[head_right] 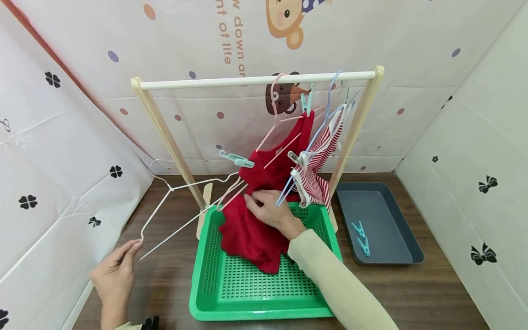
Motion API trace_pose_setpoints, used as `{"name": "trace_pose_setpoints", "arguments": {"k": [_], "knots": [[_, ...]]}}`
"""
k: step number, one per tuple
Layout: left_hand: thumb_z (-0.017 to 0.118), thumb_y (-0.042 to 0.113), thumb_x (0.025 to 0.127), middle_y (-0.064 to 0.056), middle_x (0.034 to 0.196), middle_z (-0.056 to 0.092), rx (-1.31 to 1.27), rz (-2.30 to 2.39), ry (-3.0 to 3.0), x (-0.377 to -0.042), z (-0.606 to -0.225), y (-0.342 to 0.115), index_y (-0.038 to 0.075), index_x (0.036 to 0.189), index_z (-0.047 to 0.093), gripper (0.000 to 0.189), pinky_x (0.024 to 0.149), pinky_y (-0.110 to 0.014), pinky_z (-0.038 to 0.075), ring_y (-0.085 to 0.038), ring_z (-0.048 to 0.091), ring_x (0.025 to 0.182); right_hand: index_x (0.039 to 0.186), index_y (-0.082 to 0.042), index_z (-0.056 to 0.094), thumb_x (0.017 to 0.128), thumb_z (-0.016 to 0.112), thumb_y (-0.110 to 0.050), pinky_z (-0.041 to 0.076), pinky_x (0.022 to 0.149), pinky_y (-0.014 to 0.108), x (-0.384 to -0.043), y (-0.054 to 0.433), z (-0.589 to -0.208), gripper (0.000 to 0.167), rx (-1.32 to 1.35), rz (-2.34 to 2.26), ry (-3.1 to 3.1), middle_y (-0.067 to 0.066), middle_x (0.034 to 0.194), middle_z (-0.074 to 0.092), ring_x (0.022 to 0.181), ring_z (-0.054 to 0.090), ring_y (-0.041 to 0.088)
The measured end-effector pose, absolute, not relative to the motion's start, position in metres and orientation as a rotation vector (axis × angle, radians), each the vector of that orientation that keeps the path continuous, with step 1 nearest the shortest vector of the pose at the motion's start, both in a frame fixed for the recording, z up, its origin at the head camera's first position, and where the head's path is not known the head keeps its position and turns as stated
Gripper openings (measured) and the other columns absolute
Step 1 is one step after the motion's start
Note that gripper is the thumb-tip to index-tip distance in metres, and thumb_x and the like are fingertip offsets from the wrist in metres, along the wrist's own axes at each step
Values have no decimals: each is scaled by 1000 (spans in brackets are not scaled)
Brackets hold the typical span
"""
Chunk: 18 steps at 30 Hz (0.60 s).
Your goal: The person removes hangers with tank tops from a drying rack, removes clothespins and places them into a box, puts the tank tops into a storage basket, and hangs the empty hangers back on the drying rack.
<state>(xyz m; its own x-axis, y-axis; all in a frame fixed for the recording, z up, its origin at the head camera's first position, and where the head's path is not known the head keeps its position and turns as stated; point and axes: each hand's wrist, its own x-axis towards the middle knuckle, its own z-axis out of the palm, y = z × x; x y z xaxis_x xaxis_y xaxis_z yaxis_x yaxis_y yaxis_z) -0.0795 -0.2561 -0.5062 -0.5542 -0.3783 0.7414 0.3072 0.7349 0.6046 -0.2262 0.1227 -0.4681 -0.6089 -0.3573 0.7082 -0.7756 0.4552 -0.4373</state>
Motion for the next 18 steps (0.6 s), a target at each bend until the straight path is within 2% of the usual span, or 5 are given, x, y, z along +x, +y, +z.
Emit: {"name": "trace_pose_setpoints", "arguments": {"k": [2,4,9,12,18], "knots": [[85,-24,71,-20,82,77,45,-909,-1960,-80,-507,-254,-6,90,83,26,74,0,42,24,58,86,74,-16,64,97,78,-18,48,57,30,-226,122,-468,27,934,1017,-2249,-4,69,58,63,53,12],[85,-24,72,-21,82,77,29,-933,-1959,-81,-508,-252,-7,90,82,25,73,-1,43,23,60,86,93,-14,72,95,82,-28,55,73,33,-227,120,-468,18,911,964,-2369,0,90,67,84,62,15],[84,-21,76,-20,82,77,18,-937,-1981,-81,-505,-249,-7,91,82,21,71,-1,43,23,61,86,144,-8,62,94,83,-43,42,114,51,-228,117,-469,65,916,806,-2711,12,144,59,136,50,34],[85,-20,77,-19,83,77,11,-929,-1987,-81,-504,-247,-6,92,82,21,72,-1,44,23,60,87,142,-5,63,95,82,-39,43,113,54,-228,118,-471,61,888,730,-2795,15,139,63,132,54,37],[84,-21,77,-20,84,77,-6,-944,-1973,-81,-504,-246,-7,92,82,21,74,-1,45,22,62,89,112,-6,70,91,83,-8,54,94,48,-229,119,-473,25,800,777,-2670,11,114,66,111,62,34]]}}
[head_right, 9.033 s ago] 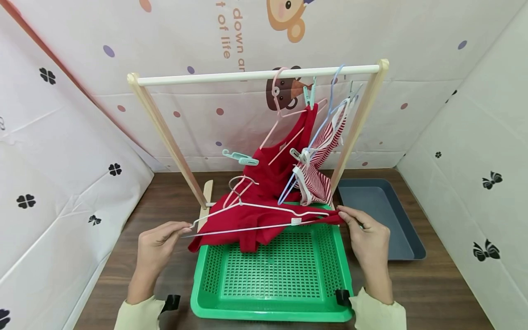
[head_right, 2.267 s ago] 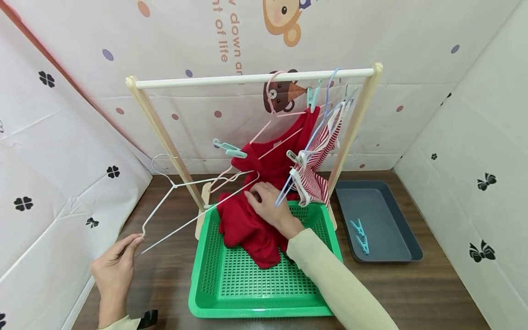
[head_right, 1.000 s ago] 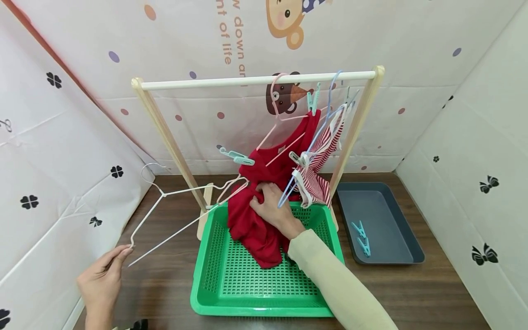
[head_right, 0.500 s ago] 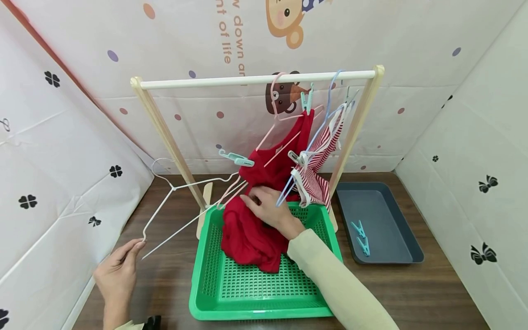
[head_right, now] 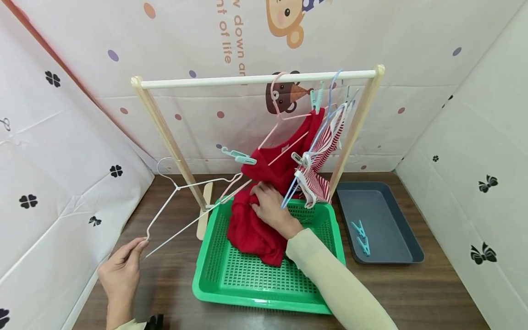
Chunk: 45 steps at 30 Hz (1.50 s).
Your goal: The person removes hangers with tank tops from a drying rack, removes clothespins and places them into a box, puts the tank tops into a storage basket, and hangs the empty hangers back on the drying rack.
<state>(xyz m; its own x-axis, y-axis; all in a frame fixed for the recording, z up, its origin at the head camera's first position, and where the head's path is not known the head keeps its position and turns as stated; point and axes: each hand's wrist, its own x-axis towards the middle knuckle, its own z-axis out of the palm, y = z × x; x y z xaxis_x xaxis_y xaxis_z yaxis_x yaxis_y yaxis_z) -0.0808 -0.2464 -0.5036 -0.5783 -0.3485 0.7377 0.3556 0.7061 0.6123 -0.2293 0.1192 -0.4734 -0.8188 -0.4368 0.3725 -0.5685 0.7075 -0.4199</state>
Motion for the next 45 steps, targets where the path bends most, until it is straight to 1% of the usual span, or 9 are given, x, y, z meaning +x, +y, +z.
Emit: {"name": "trace_pose_setpoints", "arguments": {"k": [6,15,19,22,25,29,32,41,45], "knots": [[85,-20,76,-19,84,78,7,-934,-1973,-80,-505,-246,-7,92,82,21,74,-1,44,22,61,88,107,-6,66,89,76,-4,57,82,51,-231,118,-473,20,597,996,-2508,12,106,69,98,67,36],[85,-22,72,-17,82,78,40,-905,-1966,-81,-508,-246,-6,89,83,24,72,0,42,24,58,87,122,0,67,92,72,-6,55,95,53,-235,122,-474,31,749,1115,-2163,20,114,70,110,68,38],[85,-25,68,-17,81,77,28,-905,-1956,-83,-509,-244,-6,88,82,28,72,0,42,24,58,87,97,-11,80,96,74,-15,55,86,42,-234,124,-472,8,1026,1142,-2298,1,95,74,94,68,23],[85,-26,67,-18,80,77,20,-910,-1955,-84,-509,-242,-7,88,82,29,72,0,42,24,58,86,81,-17,81,99,76,-24,54,80,37,-234,124,-471,20,1075,1114,-2421,-7,81,70,84,64,17],[85,-26,68,-19,80,77,17,-920,-1951,-83,-509,-241,-7,87,82,28,72,0,42,24,58,86,95,-12,81,98,80,-26,56,87,40,-234,123,-471,14,951,1041,-2511,-1,96,73,96,67,22],[85,-26,70,-18,80,77,22,-928,-1949,-82,-510,-241,-7,88,82,26,72,0,43,24,59,86,134,-7,68,96,83,-34,50,107,49,-235,121,-473,49,774,954,-2676,12,133,65,128,59,33],[84,-26,70,-19,81,77,23,-933,-1949,-81,-513,-241,-7,88,82,26,73,0,44,23,60,87,141,-6,64,97,81,-37,46,112,51,-235,120,-474,57,715,930,-2780,16,140,63,135,55,35],[81,-31,69,-25,85,76,-12,-973,-1926,-78,-515,-238,-12,87,79,26,78,-3,48,20,64,91,107,-8,79,98,80,-14,57,90,45,-234,122,-473,11,860,959,-2610,7,106,71,102,69,28],[81,-31,69,-24,86,76,-36,-945,-1917,-77,-515,-237,-12,88,80,27,79,-3,48,19,64,93,103,-5,75,99,76,-8,57,84,46,-235,122,-476,5,765,1042,-2515,8,101,72,94,70,29]]}}
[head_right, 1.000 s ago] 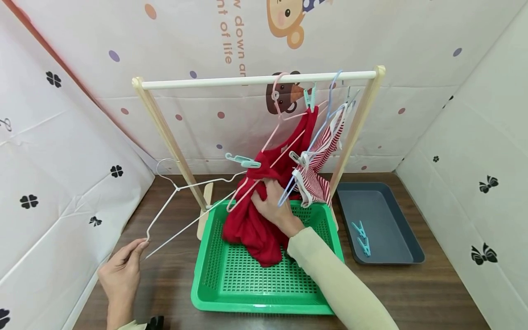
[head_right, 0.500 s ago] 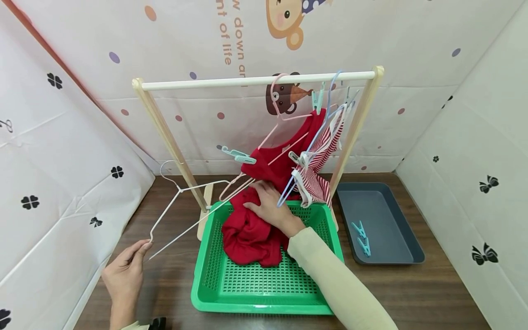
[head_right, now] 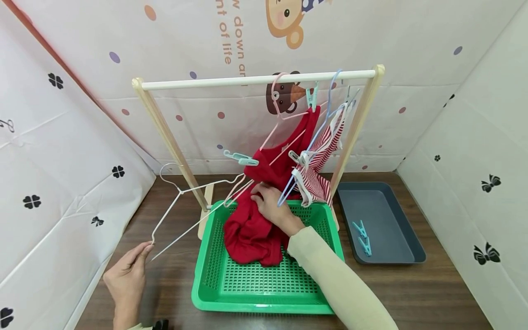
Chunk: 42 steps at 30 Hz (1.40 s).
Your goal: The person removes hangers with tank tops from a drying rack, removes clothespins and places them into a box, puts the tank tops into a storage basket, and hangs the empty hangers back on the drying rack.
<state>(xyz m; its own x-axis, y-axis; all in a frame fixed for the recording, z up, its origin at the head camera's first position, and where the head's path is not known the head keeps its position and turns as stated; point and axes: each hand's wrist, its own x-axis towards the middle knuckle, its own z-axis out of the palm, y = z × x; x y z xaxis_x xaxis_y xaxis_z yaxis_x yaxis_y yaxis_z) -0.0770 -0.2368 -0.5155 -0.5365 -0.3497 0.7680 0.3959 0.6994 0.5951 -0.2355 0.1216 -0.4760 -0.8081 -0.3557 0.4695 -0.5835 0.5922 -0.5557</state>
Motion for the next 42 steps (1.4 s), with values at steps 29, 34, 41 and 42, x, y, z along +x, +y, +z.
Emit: {"name": "trace_pose_setpoints", "arguments": {"k": [29,34,41,42], "knots": [[83,-31,62,-22,82,77,-131,-847,-1824,-77,-509,-227,-9,84,81,32,82,-5,49,15,66,95,139,-7,69,99,79,-31,54,102,47,-230,115,-474,48,764,925,-2831,13,133,69,122,64,31],[83,-31,62,-21,82,77,-138,-845,-1821,-77,-508,-226,-9,84,81,31,82,-5,49,13,67,94,125,-9,79,99,78,-17,57,96,44,-228,116,-470,27,756,1143,-2595,8,117,76,111,69,27],[82,-32,62,-22,82,77,-141,-850,-1816,-77,-509,-227,-9,84,81,31,83,-5,49,14,66,95,94,-21,81,106,69,-33,51,72,31,-224,115,-460,21,1018,1470,-2660,-11,80,70,76,60,11],[82,-32,62,-22,82,77,-142,-852,-1817,-77,-509,-227,-10,84,81,31,83,-5,49,14,66,95,91,-23,80,107,67,-35,49,69,30,-224,115,-460,23,1078,1457,-2706,-13,76,67,72,57,9]]}}
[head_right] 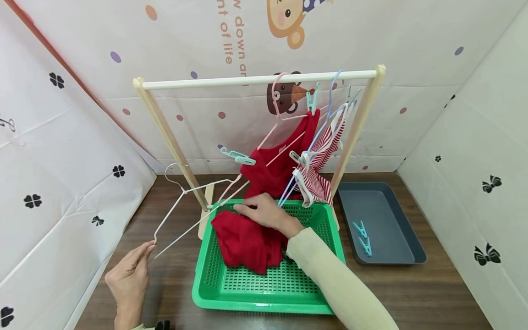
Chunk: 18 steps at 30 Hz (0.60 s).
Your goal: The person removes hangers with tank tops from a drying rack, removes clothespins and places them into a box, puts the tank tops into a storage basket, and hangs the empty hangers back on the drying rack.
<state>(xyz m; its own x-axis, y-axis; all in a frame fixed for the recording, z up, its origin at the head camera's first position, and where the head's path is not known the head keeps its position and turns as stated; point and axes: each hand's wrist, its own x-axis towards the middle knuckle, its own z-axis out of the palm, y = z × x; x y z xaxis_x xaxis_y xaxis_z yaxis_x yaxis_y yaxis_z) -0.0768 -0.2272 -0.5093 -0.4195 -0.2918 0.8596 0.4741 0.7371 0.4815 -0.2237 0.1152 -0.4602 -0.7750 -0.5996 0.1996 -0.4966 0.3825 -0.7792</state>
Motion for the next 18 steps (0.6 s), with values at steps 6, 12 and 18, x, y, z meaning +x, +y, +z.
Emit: {"name": "trace_pose_setpoints", "arguments": {"k": [6,12,18], "knots": [[82,-32,62,-24,82,76,-136,-852,-1825,-77,-512,-227,-10,84,80,32,82,-4,49,16,64,96,100,-26,80,108,67,-33,51,75,29,-224,117,-462,17,-1043,-1113,2477,-19,87,70,78,60,5],[82,-32,64,-23,83,76,-111,-869,-1832,-77,-513,-227,-9,86,81,32,81,-4,48,17,64,96,106,-23,81,107,68,-32,55,80,31,-223,120,-458,16,-985,-1099,2529,-18,96,73,85,65,4],[81,-34,64,-25,82,75,-104,-908,-1803,-78,-508,-225,-11,86,80,32,80,-4,49,16,65,93,109,-18,79,107,67,-29,55,79,30,-210,121,-444,16,-1034,-960,2574,-14,99,73,85,65,4]]}}
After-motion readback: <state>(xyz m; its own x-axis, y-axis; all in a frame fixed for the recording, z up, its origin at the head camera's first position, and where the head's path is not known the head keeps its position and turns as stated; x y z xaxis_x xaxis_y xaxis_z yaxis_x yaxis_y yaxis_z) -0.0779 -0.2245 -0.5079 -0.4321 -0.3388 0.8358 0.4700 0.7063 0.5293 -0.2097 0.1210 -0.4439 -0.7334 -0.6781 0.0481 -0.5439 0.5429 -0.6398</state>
